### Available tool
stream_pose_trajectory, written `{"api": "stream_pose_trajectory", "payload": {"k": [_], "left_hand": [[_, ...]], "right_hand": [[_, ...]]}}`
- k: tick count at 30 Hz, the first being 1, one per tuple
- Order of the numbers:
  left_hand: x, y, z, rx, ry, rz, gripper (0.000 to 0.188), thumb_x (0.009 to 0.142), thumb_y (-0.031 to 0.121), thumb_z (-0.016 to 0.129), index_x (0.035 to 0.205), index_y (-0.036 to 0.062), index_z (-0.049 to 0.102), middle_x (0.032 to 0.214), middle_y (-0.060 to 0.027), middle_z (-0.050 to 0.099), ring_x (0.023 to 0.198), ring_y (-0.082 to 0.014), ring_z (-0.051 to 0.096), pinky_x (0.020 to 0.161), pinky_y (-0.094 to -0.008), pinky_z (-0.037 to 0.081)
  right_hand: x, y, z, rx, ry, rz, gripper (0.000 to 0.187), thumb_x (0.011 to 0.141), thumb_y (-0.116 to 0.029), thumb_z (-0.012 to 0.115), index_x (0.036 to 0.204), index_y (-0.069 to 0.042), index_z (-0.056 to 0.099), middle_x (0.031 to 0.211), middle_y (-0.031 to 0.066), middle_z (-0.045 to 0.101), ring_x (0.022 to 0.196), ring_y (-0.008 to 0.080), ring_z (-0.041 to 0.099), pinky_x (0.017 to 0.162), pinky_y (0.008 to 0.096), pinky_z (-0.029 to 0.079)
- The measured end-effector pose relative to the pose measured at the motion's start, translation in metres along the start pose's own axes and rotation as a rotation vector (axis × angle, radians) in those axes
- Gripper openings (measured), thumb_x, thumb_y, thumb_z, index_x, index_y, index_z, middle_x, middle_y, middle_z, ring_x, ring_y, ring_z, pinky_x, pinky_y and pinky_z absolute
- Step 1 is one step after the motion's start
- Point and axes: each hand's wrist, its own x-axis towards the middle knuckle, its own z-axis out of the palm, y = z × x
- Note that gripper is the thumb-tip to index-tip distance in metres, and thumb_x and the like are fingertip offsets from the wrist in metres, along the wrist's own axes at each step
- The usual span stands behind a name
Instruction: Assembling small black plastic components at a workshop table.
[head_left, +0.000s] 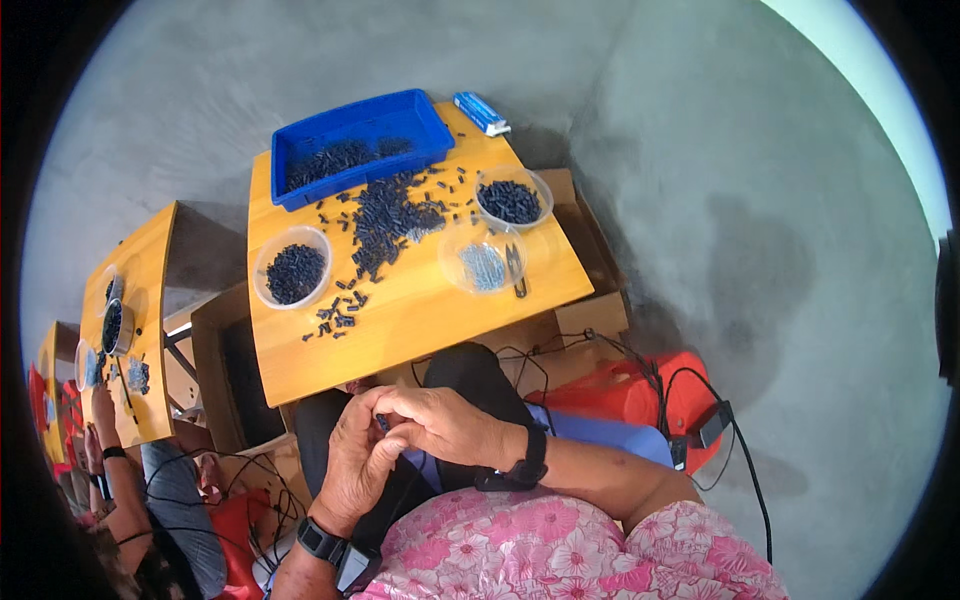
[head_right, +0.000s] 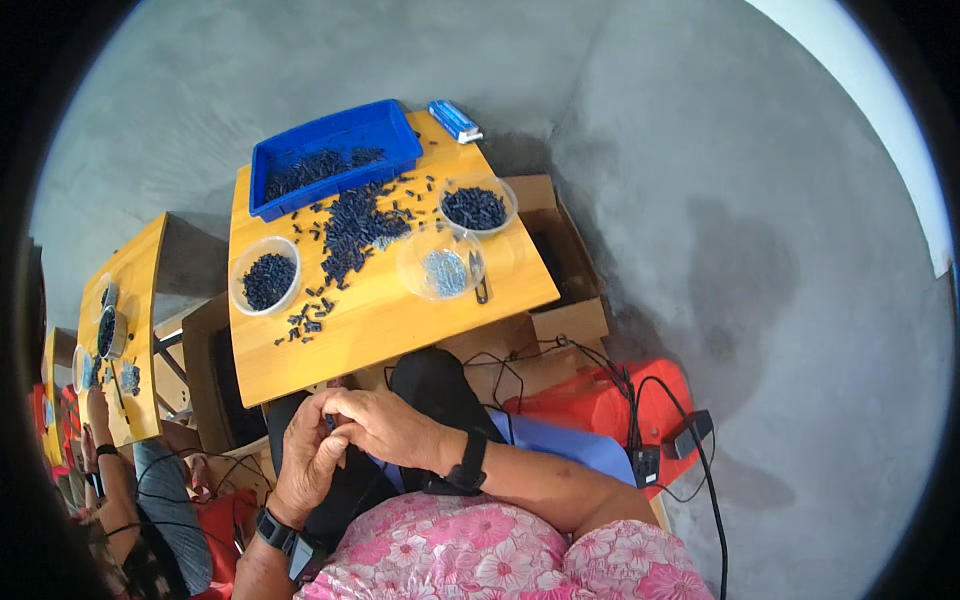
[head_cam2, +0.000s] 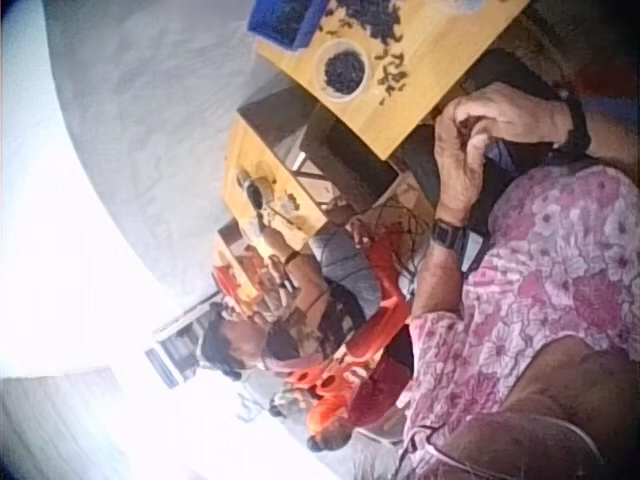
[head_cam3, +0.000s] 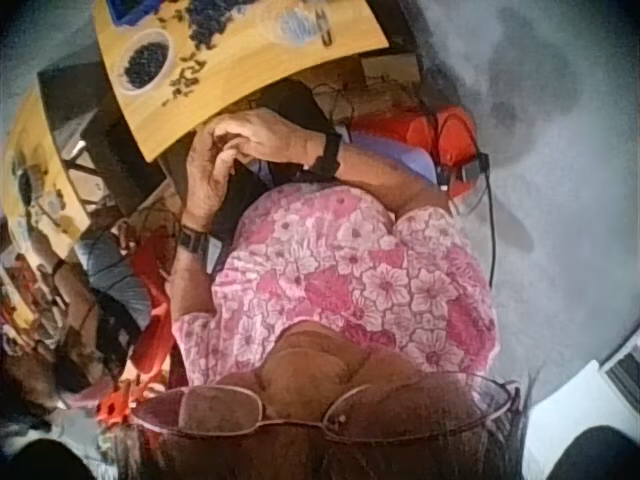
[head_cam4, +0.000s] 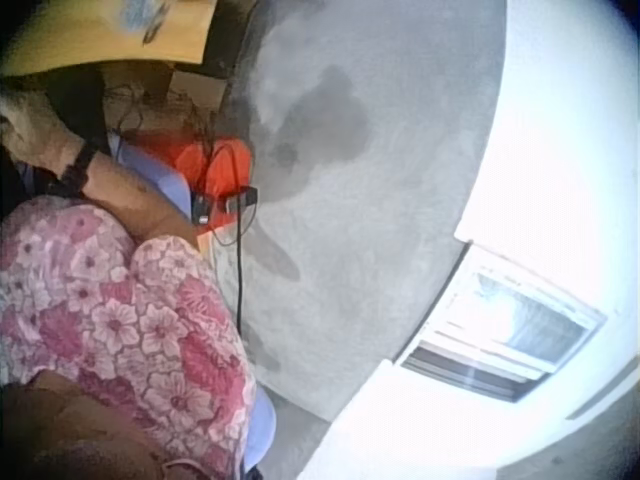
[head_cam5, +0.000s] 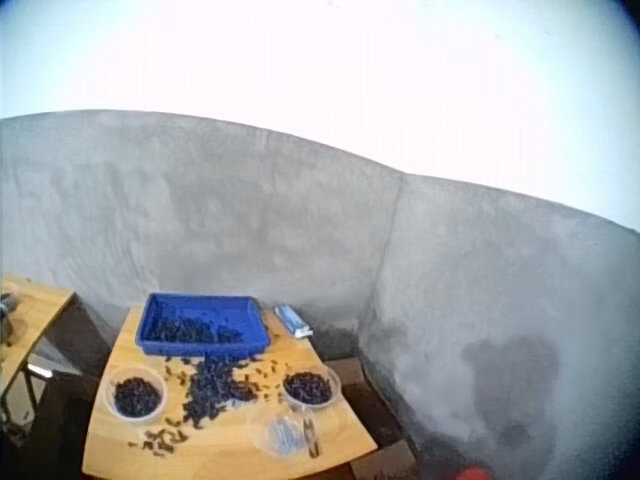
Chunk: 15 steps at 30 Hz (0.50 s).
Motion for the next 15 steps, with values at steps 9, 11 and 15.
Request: {"api": "stream_pose_trajectory", "payload": {"k": [9, 11, 15], "left_hand": [[0.003, -0.003, 0.009, -0.1, 0.054, -0.071, 0.057, 0.092, 0.048, 0.055, 0.123, 0.0004, 0.049, 0.087, -0.0022, 0.054, 0.06, -0.0055, 0.047, 0.05, -0.0186, 0.038], [0.005, -0.006, 0.007, -0.327, 0.041, -0.123, 0.044, 0.095, 0.035, 0.055, 0.122, 0.0, 0.052, 0.089, -0.0006, 0.055, 0.062, -0.0049, 0.046, 0.054, -0.0184, 0.039], [0.0, -0.019, 0.005, -0.449, 0.134, -0.284, 0.032, 0.095, 0.013, 0.053, 0.125, 0.0001, 0.056, 0.095, 0.0003, 0.063, 0.068, -0.0032, 0.05, 0.055, -0.0174, 0.039]], "right_hand": [[0.003, 0.007, 0.001, 0.042, 0.012, 0.009, 0.023, 0.088, -0.016, 0.061, 0.106, -0.004, 0.052, 0.092, 0.0149, 0.062, 0.083, 0.0334, 0.064, 0.07, 0.0391, 0.05], [0.003, 0.001, 0.001, 0.058, 0.003, 0.046, 0.023, 0.087, -0.015, 0.061, 0.105, -0.004, 0.051, 0.093, 0.015, 0.061, 0.083, 0.034, 0.064, 0.069, 0.0399, 0.051], [-0.003, 0.009, 0.012, -0.214, 0.108, -0.122, 0.024, 0.085, -0.01, 0.058, 0.104, -0.002, 0.046, 0.089, 0.0162, 0.059, 0.078, 0.0353, 0.063, 0.066, 0.0419, 0.051]]}}
